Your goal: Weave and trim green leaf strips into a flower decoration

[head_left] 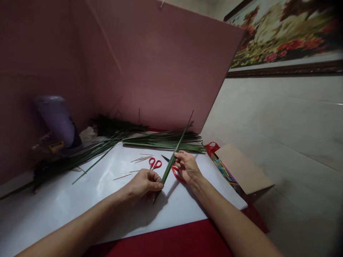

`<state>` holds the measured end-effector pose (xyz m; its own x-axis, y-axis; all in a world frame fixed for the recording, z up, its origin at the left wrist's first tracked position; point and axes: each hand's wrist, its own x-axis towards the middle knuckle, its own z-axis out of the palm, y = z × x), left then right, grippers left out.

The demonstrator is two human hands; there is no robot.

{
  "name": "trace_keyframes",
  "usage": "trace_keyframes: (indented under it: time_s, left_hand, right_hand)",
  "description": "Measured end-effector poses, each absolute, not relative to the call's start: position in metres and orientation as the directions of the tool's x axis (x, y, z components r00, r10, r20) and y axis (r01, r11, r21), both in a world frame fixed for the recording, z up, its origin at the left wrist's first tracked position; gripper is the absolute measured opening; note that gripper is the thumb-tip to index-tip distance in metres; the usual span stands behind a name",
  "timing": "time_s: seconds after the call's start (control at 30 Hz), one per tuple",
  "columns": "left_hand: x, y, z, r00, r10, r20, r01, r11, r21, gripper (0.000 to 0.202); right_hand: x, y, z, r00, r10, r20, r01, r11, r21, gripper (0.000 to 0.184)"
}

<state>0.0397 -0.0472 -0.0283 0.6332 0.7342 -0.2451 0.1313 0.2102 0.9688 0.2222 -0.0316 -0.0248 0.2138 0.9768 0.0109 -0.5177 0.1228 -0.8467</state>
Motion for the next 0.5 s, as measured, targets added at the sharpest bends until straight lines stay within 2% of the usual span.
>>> trace_keyframes:
  time_s: [0.17, 0.3, 0.4, 0.5]
  left_hand:
    - [0.04, -0.049, -0.03, 0.652, 0.721, -0.233, 0.154, 0.175, 0.972, 0.018]
    - [0.04, -0.05, -0.028, 0.664, 0.701, -0.261, 0.179, 0.19, 0.965, 0.016]
    - [0.039, -0.05, -0.025, 0.682, 0.684, -0.257, 0.182, 0.182, 0.966, 0.015]
    - [0.038, -0.051, -0.024, 0.711, 0.661, -0.242, 0.176, 0.166, 0.97, 0.015]
  right_hand:
    - [0.248, -0.013, -0.014, 0.324, 0.946, 0.025, -0.452, 0.178, -0.874, 0.026]
    - [0.276, 0.004, 0.0, 0.383, 0.924, -0.01, -0.38, 0.148, -0.913, 0.01]
    - [0.299, 0.014, 0.016, 0.427, 0.904, -0.031, -0.333, 0.125, -0.935, 0.024]
    - [0.321, 0.02, 0.033, 0.48, 0.877, -0.032, -0.296, 0.128, -0.947, 0.029]
